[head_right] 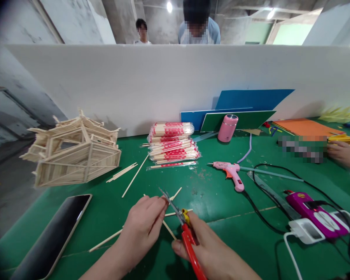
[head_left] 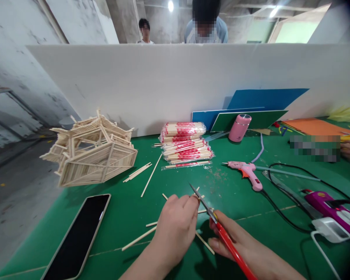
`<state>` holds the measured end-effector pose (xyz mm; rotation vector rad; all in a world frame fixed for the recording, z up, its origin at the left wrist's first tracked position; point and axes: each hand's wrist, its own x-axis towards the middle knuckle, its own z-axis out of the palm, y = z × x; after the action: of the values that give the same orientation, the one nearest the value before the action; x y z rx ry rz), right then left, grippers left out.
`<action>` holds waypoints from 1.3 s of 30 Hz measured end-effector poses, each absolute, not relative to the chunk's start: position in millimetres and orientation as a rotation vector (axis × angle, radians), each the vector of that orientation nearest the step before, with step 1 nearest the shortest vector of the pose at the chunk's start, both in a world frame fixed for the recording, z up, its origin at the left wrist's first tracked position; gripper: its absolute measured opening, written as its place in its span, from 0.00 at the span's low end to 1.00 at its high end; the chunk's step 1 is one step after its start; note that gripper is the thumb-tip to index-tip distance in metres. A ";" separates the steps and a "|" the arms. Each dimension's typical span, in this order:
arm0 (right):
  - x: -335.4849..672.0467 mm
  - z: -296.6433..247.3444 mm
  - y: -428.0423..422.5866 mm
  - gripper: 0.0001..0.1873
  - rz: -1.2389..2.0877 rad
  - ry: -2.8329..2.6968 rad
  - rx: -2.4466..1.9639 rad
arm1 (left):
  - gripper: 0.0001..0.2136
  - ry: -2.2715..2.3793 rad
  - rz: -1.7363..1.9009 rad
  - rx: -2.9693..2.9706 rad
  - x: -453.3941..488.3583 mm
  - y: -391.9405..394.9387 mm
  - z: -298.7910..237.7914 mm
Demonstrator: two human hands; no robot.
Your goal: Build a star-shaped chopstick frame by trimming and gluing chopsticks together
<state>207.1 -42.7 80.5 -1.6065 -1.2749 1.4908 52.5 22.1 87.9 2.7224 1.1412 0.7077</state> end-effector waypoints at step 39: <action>205.3 74.9 -37.0 0.10 1.531 -1.322 -1.551 | 0.10 1.163 0.881 2.666 51.0 27.7 69.4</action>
<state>205.3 -37.0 74.9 -1.5506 -1.3218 1.5308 51.0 27.7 69.4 2.6664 1.1633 0.8806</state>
